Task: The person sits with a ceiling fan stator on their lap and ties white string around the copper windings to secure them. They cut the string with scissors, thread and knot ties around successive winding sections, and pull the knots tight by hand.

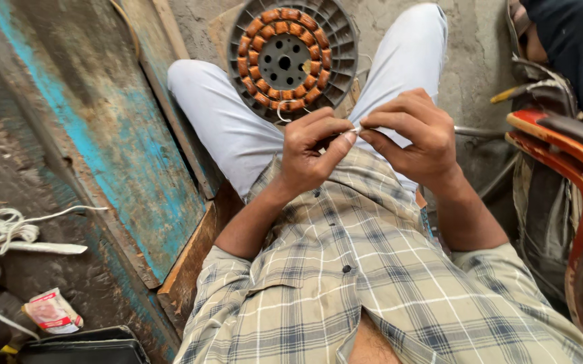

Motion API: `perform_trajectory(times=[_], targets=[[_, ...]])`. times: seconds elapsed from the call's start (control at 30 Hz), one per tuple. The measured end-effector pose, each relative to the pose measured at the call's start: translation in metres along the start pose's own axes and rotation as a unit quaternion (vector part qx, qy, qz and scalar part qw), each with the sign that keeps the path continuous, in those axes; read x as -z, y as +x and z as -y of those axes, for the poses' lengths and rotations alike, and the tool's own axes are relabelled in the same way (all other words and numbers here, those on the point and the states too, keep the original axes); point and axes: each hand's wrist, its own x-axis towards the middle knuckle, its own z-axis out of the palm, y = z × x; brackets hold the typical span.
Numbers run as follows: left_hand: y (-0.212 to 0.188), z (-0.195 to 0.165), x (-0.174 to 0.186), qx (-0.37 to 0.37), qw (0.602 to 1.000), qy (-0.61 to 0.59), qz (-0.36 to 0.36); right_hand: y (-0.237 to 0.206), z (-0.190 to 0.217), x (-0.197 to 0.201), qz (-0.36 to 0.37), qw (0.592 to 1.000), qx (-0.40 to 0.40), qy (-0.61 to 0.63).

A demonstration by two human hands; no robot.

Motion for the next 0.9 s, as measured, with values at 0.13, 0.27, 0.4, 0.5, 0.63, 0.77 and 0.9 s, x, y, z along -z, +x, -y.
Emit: perform_trajectory(times=[0.13, 0.27, 0.4, 0.5, 0.63, 0.77, 0.9], targets=[[-0.001, -0.001, 0.002, 0.008, 1.0, 0.001, 0.008, 0.011, 0.005, -0.003, 0.015, 0.999, -0.027, 0.043], [-0.003, 0.003, 0.002, 0.001, 1.0, -0.003, 0.008, 0.005, -0.002, -0.013, 0.006, 0.993, -0.071, 0.098], [-0.003, 0.005, 0.002, 0.013, 1.0, -0.027, -0.004, -0.011, -0.021, -0.023, -0.013, 0.979, -0.102, 0.175], [-0.001, 0.008, 0.0, 0.007, 0.999, -0.053, -0.004, -0.02, -0.03, -0.037, -0.037, 0.928, -0.171, 0.329], [-0.001, 0.016, -0.007, 0.013, 0.995, -0.096, -0.006, -0.017, -0.038, -0.047, -0.08, 0.835, -0.203, 0.505], [-0.008, 0.028, -0.006, 0.029, 0.991, -0.124, -0.03, -0.004, -0.053, -0.02, -0.185, 0.74, -0.193, 0.617], [-0.013, 0.032, 0.003, 0.083, 0.988, -0.117, -0.059, 0.003, -0.055, 0.008, -0.169, 0.946, -0.161, 0.227]])
